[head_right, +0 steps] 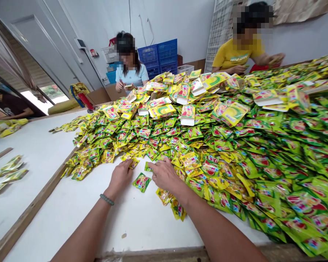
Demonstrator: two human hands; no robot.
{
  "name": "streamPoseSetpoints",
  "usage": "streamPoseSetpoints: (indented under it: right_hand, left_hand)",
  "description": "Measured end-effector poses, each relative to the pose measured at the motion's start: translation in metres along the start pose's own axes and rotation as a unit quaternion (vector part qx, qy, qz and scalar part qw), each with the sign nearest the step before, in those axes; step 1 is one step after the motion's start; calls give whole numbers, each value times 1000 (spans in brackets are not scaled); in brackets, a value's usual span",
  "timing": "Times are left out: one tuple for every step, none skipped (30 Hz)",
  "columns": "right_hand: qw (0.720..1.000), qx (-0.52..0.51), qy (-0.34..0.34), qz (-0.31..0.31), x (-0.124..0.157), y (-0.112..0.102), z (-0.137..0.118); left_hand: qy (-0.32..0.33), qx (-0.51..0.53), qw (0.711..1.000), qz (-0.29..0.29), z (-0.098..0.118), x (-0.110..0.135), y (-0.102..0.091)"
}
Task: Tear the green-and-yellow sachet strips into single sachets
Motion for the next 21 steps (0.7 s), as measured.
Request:
streamPoseSetpoints:
  right_hand:
    - [1000,-9,20,10,-1,-2,3]
    - [999,-23,43,23,-1,-5,6]
    - [996,-43,67,37,-1,-7,10]
    - [991,-72,96,51,-1,-8,15]
    - [983,-115,125,63,-1,-9,20]
    - [970,-172,154,72,-2,-8,24]
    - [950,-244,179,78,-2,-6,28]
    - [920,-325,201,82,-2,-2,30]
    - [883,-407,217,85,-3,1,32]
    - [844,-480,224,89,-4,4,31]
    - [809,-536,223,90,-5,6,30]
    - [783,-574,220,91,-6,8,28]
    - [770,-594,215,87,-7,9,25]
    - [767,-600,209,81,-7,10,22]
    - [771,-598,205,72,-7,11,20]
    - [778,-591,204,64,-7,12,18]
    - [785,-582,203,58,-7,12,17]
    - [791,-575,203,54,-7,12,16]
    - [795,-569,202,52,-6,11,14]
    - [797,-567,200,52,-6,10,13]
    - [798,-568,196,53,-6,8,11]
  left_hand:
    - [-16,18,1000,3,-5,-1,0]
    - [-41,44,998,19,-11,-1,-3]
    - [-71,82,993,41,-16,0,-7]
    - [-100,137,983,64,-20,1,-11]
    - [-122,210,967,78,-22,2,-14]
    - [-137,295,942,79,-21,3,-15]
    - [-147,384,909,68,-17,5,-14]
    - [-156,464,870,49,-12,6,-12]
    - [-167,531,830,25,-6,8,-9]
    - [-180,582,793,0,1,10,-5]
    - [-191,619,761,-22,7,12,-1]
    - [-198,648,734,-42,13,15,2]
    - [-198,670,712,-62,19,17,4]
    - [-193,687,697,-78,25,18,6]
    - [-184,696,689,-91,30,19,7]
    - [-174,697,689,-101,34,20,7]
    - [-164,691,695,-108,37,21,7]
    - [-156,683,705,-112,40,21,6]
    - [-150,675,714,-112,42,20,6]
    - [-148,669,720,-111,43,20,6]
    - [-149,664,724,-109,44,20,6]
Point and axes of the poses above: each hand's wrist, its own x-axis away from the middle knuckle, its own y-axis out of the palm, z = x × y, the point moved 6 cm from there along -x, towards the middle knuckle, and after that the axes turned 1 degree about -x, right-handed, at the moved point
